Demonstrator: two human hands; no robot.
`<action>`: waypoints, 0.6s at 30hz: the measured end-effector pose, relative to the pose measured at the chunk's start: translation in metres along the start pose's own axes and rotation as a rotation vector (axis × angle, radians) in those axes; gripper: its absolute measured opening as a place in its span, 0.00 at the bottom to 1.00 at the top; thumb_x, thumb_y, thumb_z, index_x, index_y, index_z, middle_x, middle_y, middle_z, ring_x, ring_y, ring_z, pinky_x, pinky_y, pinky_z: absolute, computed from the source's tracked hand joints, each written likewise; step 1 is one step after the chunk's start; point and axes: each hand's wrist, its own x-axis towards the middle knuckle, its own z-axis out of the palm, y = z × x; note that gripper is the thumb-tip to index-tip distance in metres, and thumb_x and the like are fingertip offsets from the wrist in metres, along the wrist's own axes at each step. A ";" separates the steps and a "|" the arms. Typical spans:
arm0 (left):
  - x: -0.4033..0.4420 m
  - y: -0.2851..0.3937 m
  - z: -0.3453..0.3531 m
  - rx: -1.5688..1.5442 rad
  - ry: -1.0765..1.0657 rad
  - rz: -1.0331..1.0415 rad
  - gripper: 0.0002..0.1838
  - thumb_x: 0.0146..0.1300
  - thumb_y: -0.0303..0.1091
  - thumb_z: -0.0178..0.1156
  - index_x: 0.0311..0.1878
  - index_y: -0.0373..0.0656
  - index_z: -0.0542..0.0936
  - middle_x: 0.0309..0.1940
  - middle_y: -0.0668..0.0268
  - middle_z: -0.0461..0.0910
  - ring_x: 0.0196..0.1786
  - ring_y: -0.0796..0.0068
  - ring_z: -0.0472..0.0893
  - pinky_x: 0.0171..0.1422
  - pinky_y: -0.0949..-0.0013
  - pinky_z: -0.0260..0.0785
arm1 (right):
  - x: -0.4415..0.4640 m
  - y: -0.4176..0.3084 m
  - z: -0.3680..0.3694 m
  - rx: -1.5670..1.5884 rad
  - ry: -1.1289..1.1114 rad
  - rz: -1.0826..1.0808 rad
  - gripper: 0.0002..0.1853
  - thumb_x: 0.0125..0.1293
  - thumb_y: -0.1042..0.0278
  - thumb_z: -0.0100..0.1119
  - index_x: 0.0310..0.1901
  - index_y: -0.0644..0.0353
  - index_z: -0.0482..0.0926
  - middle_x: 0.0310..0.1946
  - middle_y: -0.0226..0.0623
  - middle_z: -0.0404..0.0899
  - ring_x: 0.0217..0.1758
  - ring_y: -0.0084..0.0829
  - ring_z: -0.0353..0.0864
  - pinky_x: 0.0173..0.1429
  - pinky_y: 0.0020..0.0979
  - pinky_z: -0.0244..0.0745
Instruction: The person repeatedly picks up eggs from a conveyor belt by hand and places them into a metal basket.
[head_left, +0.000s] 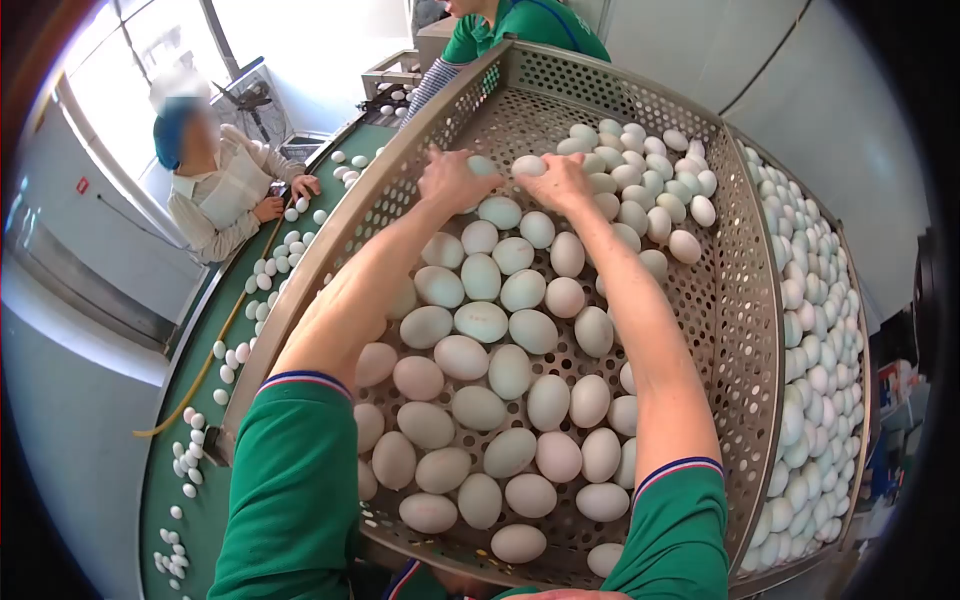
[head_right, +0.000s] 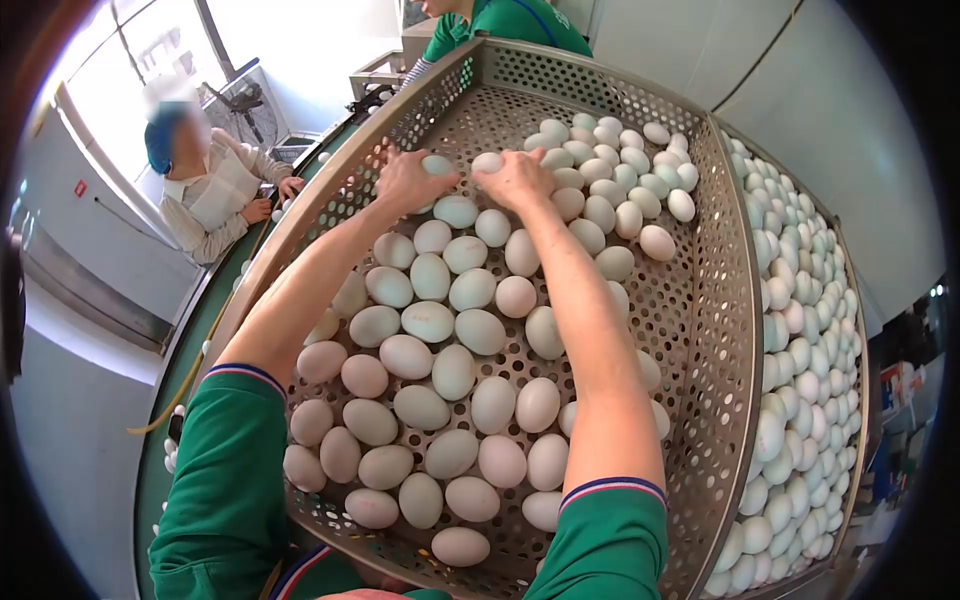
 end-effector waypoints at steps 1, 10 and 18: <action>0.004 -0.002 0.004 0.032 -0.013 0.040 0.40 0.43 0.60 0.68 0.59 0.48 0.77 0.67 0.41 0.57 0.57 0.46 0.77 0.62 0.55 0.70 | -0.002 0.000 0.005 0.015 0.007 0.021 0.33 0.46 0.38 0.63 0.47 0.57 0.81 0.52 0.50 0.76 0.59 0.51 0.72 0.61 0.44 0.72; -0.031 -0.020 -0.012 0.165 -0.101 0.180 0.30 0.55 0.53 0.60 0.55 0.42 0.78 0.67 0.39 0.55 0.57 0.44 0.76 0.62 0.52 0.69 | -0.042 -0.023 0.010 -0.060 -0.256 -0.097 0.32 0.64 0.36 0.44 0.58 0.53 0.75 0.68 0.58 0.51 0.69 0.61 0.56 0.71 0.55 0.53; -0.089 0.005 -0.118 0.482 -0.380 0.637 0.21 0.56 0.48 0.57 0.46 0.45 0.84 0.46 0.58 0.83 0.52 0.60 0.81 0.52 0.56 0.74 | -0.095 -0.029 -0.041 -0.257 -0.489 -0.413 0.32 0.68 0.41 0.43 0.69 0.46 0.62 0.73 0.54 0.48 0.73 0.61 0.49 0.75 0.51 0.47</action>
